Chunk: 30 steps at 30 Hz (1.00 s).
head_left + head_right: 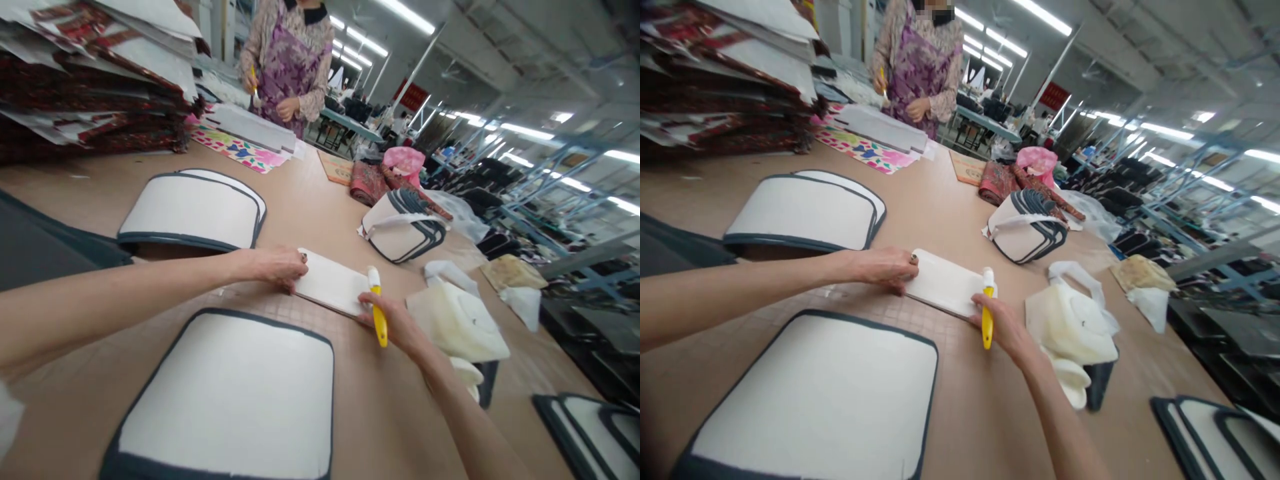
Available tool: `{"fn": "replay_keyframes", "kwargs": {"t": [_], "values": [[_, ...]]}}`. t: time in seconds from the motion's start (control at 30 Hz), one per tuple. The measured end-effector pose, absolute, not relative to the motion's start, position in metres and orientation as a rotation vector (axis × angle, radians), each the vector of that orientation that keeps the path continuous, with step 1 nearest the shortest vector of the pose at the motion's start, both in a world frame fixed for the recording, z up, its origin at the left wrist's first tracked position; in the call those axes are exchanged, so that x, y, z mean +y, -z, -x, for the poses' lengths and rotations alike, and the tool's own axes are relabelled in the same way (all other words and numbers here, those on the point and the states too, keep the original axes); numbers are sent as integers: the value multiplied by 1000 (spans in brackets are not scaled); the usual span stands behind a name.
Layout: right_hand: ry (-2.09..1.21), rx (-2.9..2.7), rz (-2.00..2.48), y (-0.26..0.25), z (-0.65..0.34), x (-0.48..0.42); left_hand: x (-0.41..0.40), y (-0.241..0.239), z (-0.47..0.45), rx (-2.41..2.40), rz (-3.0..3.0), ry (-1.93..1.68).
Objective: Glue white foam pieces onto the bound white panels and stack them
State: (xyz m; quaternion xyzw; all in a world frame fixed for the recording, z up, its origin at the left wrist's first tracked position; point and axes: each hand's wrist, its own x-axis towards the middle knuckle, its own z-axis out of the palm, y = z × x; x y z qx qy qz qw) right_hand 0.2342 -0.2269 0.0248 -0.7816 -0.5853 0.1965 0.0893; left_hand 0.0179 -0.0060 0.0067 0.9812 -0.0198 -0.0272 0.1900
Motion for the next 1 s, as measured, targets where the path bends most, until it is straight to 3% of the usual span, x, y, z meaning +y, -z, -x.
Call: {"fn": "replay_keyframes", "kwargs": {"t": [0.7,1.0], "values": [[-561,-1840,2288,-17,-232,-226,-7,0,-15,-58,-2836,-70],[-155,-1637,2297,-5,-244,-223,11,11,-15,315,-2611,-410]]}}
